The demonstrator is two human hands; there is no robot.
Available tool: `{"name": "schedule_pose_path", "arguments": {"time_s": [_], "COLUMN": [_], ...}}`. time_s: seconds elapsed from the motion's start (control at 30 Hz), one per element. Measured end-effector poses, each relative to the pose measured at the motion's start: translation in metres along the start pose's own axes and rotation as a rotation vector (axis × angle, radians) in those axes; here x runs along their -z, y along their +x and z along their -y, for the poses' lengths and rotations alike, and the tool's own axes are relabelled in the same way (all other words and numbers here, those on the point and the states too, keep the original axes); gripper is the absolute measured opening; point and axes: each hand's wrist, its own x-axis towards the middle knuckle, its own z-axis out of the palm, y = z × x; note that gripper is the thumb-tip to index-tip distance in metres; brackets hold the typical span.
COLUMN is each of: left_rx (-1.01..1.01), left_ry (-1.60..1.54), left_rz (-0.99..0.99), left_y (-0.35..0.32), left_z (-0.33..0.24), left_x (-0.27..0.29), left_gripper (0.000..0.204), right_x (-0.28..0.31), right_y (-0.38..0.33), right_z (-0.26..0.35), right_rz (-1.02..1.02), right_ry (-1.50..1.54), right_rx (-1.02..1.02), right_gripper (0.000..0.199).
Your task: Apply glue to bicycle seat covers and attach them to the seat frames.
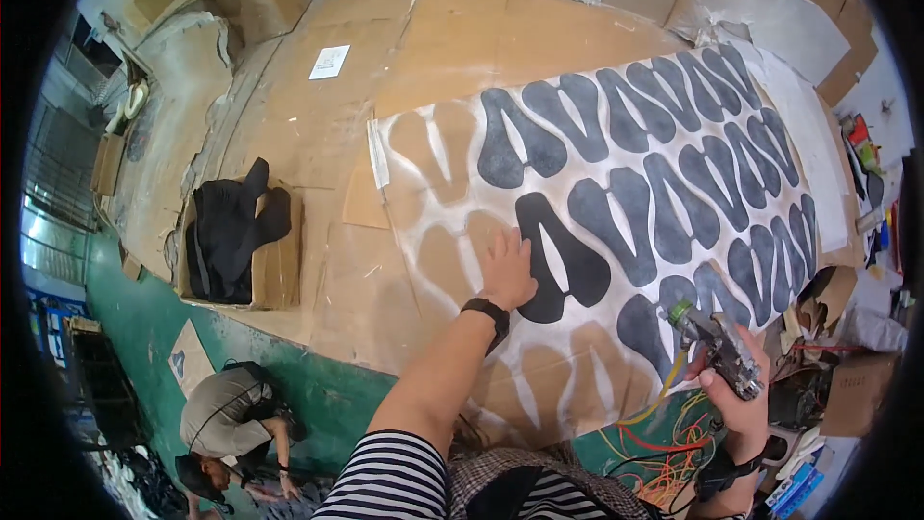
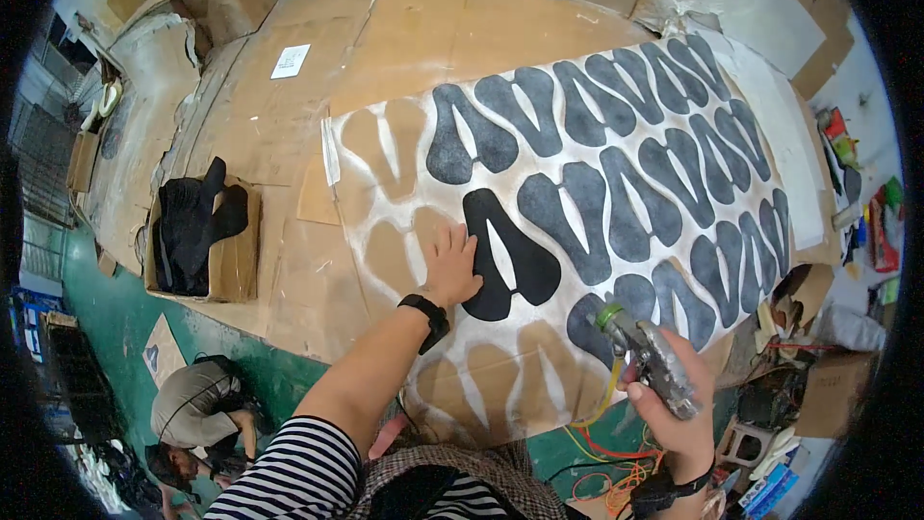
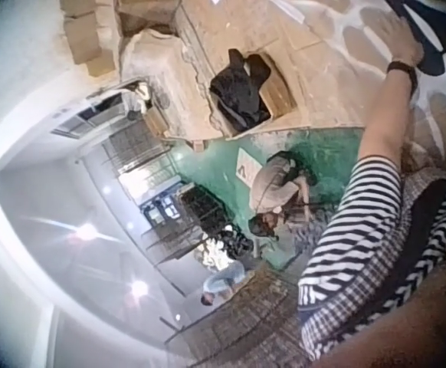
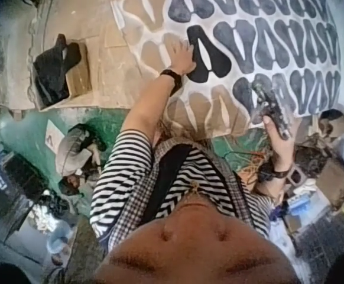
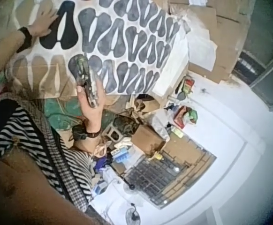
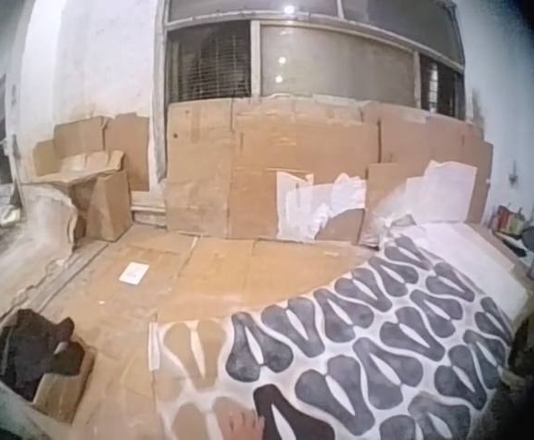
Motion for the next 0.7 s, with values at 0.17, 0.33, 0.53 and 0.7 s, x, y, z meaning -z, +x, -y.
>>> {"name": "schedule_pose_path", "arguments": {"time_s": [0.17, 0.33, 0.53, 0.7], "left_rx": [0.008, 0.019, -0.004, -0.008], "left_ry": [-0.033, -0.021, -0.019, 0.026], "left_rz": [0.024, 0.052, 0.079, 0.07], "left_y": [-0.007, -0.01, -0.011, -0.016], "left_z": [-0.006, -0.01, -0.011, -0.017], "left_x": [0.006, 0.006, 0.005, 0.002], "left_gripper": [0.074, 0.075, 0.077, 0.077], "right_x": [-0.005, 0.003, 0.009, 0.019], "right_y": [0.002, -0.006, -0.007, -0.009], "right_z": [0.007, -0.001, 0.008, 0.002], "right_rz": [-0.082, 0.03, -0.164, -0.137], "right_ry": [0.073, 0.006, 0.044, 0.051], "right_rx": [-0.047, -0.029, -0.044, -0.074], "right_gripper": [0.058, 0.056, 0.058, 0.06]}}
